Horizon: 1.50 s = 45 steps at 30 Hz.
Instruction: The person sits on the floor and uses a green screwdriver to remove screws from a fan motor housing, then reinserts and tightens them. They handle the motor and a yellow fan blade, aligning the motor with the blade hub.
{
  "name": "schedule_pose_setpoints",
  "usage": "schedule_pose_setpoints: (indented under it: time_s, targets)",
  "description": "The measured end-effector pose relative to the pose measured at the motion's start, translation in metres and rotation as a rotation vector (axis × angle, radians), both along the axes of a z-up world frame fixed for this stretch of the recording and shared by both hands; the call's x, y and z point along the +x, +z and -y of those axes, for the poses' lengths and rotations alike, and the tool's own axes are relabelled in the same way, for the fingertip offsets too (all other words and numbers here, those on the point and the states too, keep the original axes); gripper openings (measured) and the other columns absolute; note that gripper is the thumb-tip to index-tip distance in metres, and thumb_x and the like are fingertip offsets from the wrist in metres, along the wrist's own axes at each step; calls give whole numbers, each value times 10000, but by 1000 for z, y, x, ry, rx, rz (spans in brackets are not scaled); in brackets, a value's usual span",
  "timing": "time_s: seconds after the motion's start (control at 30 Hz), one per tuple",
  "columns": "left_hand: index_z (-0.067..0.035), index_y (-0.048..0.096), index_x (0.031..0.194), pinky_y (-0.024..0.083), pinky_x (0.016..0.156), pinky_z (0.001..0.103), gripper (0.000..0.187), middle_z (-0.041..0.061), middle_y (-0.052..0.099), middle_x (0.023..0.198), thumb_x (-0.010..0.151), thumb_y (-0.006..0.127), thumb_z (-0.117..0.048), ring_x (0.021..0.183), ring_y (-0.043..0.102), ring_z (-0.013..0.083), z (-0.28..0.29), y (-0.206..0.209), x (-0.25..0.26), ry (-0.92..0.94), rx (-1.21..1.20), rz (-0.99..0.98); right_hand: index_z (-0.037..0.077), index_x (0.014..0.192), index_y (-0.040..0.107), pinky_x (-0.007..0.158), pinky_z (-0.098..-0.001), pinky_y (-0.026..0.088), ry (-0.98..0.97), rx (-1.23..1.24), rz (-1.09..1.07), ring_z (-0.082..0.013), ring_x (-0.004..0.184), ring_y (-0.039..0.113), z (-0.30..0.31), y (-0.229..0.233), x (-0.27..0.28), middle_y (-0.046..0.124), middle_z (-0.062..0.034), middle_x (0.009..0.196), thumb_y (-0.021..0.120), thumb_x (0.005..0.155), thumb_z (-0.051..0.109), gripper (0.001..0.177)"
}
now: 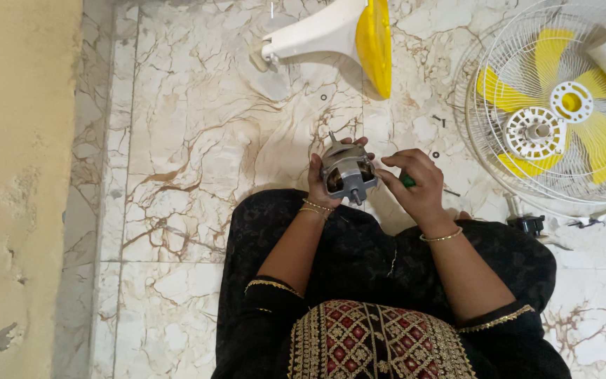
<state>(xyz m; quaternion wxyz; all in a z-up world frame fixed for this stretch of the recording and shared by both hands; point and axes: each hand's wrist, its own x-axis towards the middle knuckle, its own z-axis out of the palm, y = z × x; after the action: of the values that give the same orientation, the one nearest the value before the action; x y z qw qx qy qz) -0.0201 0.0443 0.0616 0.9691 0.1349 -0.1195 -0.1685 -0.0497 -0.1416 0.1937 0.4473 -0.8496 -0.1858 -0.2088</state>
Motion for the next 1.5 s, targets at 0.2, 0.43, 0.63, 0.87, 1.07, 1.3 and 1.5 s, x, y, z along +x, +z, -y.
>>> schedule_pose_setpoints:
  time_s: [0.2, 0.43, 0.63, 0.87, 1.07, 1.3, 1.5]
  targets:
    - [-10, 514, 1458, 461, 1178, 517, 783, 202, 545, 1480, 972, 673, -602, 1361, 567, 365, 3, -9, -1, 82, 69, 23, 52, 1005, 748, 689, -308, 532, -31, -58, 44, -207, 805, 680, -9, 3, -4, 687, -99, 969, 879, 852, 53, 201]
    - [42, 591, 1355, 472, 1150, 488, 744, 201, 630, 1384, 899, 786, -513, 1300, 601, 331, -3, 6, -1, 260, 363, 114, 12, 929, 666, 654, -339, 487, -39, -22, -48, -224, 745, 616, -10, -5, -4, 640, -110, 916, 734, 929, 6, 68]
    - [42, 702, 1219, 499, 1122, 391, 521, 187, 700, 1278, 925, 739, -386, 1231, 654, 267, -12, 28, -2, 479, 744, 343, 23, 862, 583, 502, -276, 406, 11, 513, -803, -101, 533, 491, 1, -37, 6, 533, -62, 698, 564, 1101, 189, 291]
    - [72, 718, 1140, 531, 1052, 401, 373, 196, 712, 1206, 970, 700, -259, 1145, 682, 276, -6, 17, -3, 445, 600, 97, 18, 910, 592, 495, -234, 434, 65, 301, -666, -60, 533, 517, 2, -35, 12, 570, -3, 765, 526, 1100, 253, 309]
    - [73, 675, 1153, 541, 1028, 410, 377, 197, 705, 1220, 971, 682, -257, 1135, 681, 271, 0, 5, -1, 389, 365, -93, 17, 1009, 660, 500, -243, 357, -18, 141, -584, -61, 551, 447, 5, -15, 12, 620, 3, 792, 754, 914, 109, 161]
    - [89, 662, 1176, 530, 1026, 395, 437, 198, 694, 1232, 981, 661, -302, 1126, 669, 278, 2, 0, -4, 376, 355, -145, 21, 958, 681, 588, -276, 427, -59, 41, -333, -107, 630, 508, -3, -16, 9, 620, -41, 845, 781, 876, 43, 132]
    - [47, 654, 1170, 527, 1047, 432, 394, 194, 690, 1234, 972, 649, -293, 1150, 668, 306, 8, -14, 0, 277, 201, -252, 27, 924, 675, 662, -321, 476, -22, 8, -203, -174, 731, 598, -6, -17, 12, 611, -73, 837, 769, 959, 76, 112]
